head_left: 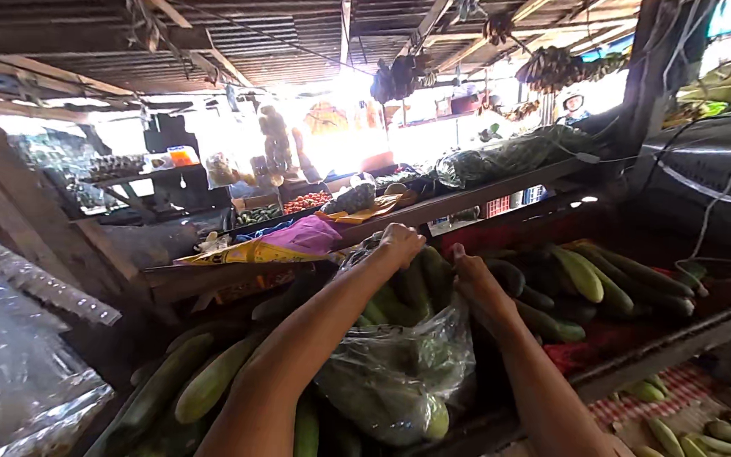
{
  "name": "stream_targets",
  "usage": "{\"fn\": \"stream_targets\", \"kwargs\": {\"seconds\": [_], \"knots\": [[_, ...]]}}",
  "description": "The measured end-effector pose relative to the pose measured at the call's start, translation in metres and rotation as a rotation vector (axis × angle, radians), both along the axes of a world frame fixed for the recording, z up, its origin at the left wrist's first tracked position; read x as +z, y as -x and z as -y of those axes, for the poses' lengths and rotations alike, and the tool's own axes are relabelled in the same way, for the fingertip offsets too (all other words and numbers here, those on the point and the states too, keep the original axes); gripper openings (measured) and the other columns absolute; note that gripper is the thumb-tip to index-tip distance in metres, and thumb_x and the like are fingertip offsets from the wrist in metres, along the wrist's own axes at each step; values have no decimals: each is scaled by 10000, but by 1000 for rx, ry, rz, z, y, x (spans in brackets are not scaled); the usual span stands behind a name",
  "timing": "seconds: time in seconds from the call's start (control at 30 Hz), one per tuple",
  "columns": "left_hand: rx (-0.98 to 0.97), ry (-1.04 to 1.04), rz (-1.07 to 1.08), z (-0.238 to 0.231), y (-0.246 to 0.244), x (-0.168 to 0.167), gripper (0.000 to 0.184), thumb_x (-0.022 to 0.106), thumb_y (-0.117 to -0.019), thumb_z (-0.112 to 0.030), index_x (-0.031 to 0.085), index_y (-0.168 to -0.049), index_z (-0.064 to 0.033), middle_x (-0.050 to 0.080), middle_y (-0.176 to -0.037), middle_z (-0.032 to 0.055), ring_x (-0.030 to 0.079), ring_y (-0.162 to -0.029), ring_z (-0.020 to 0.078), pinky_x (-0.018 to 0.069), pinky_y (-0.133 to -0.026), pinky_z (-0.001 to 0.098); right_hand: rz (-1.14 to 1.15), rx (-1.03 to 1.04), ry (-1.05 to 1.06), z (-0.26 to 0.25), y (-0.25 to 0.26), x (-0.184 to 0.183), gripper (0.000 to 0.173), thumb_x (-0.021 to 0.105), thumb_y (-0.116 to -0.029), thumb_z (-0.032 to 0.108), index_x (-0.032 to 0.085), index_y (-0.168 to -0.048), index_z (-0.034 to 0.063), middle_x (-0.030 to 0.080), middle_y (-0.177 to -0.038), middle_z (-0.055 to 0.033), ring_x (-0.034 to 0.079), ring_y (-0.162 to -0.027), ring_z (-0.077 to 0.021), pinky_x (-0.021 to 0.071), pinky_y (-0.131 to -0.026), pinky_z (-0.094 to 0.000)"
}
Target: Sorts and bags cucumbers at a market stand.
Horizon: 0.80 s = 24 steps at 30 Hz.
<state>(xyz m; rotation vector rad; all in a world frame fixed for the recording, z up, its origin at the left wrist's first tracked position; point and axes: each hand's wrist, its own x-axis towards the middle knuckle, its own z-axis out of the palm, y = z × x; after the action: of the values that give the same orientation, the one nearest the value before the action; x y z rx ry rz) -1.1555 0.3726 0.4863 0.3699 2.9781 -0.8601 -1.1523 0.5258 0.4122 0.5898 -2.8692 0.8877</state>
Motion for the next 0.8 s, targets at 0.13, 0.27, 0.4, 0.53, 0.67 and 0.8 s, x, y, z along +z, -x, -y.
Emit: {"fn": "stream_targets", "kwargs": {"seconds": [0.13,0.27,0.4,0.53,0.67,0.8], "knots": [[-204,-8,-85,18,6,-5,216,529,-1007,19,648,-1185,52,688,-1105,253,672,-1056,428,518,-891,557,-98,55,59,0,-2,-5,599,636,-886,-45,409,-1439,-1,671,-1130,-262,666,-1084,-443,521,-928,-590],[-84,-197,-209,21,6,18,191,570,-992,-36,687,-1115,52,686,-1126,259,656,-1090,445,505,-909,593,-183,132,39,-1,-7,-4,314,575,-893,-79,641,-1197,-43,686,-1113,-254,661,-1086,-430,511,-921,-596],[-67,-305,-342,13,-8,5,251,572,-973,-67,664,-1178,46,687,-1109,252,676,-1036,431,519,-827,580,-142,12,-81,5,-14,-1,282,568,-956,-18,645,-1225,-56,658,-1228,-266,627,-1193,-429,498,-977,-584],[-20,-603,-178,-10,-51,-12,344,517,-1046,-269,672,-1206,-7,636,-1235,213,625,-1147,392,506,-921,585,-129,-38,-85,7,-16,-8,302,560,-987,15,653,-1263,-64,625,-1282,-300,606,-1217,-454,487,-995,-599],[226,-674,388,-26,-123,-8,743,420,-1025,-639,676,-1212,32,648,-1262,265,606,-1223,410,446,-999,654,-101,-59,-119,5,-18,-11,273,579,-990,65,673,-1209,-69,602,-1313,-320,598,-1212,-500,485,-954,-673],[60,-629,480,-36,-164,-31,490,625,-1003,-403,668,-1093,77,679,-1040,255,659,-1006,400,501,-820,610,-139,68,-97,5,-11,-6,249,575,-971,-27,699,-1177,-93,649,-1204,-359,604,-1168,-543,433,-1011,-678]]}}
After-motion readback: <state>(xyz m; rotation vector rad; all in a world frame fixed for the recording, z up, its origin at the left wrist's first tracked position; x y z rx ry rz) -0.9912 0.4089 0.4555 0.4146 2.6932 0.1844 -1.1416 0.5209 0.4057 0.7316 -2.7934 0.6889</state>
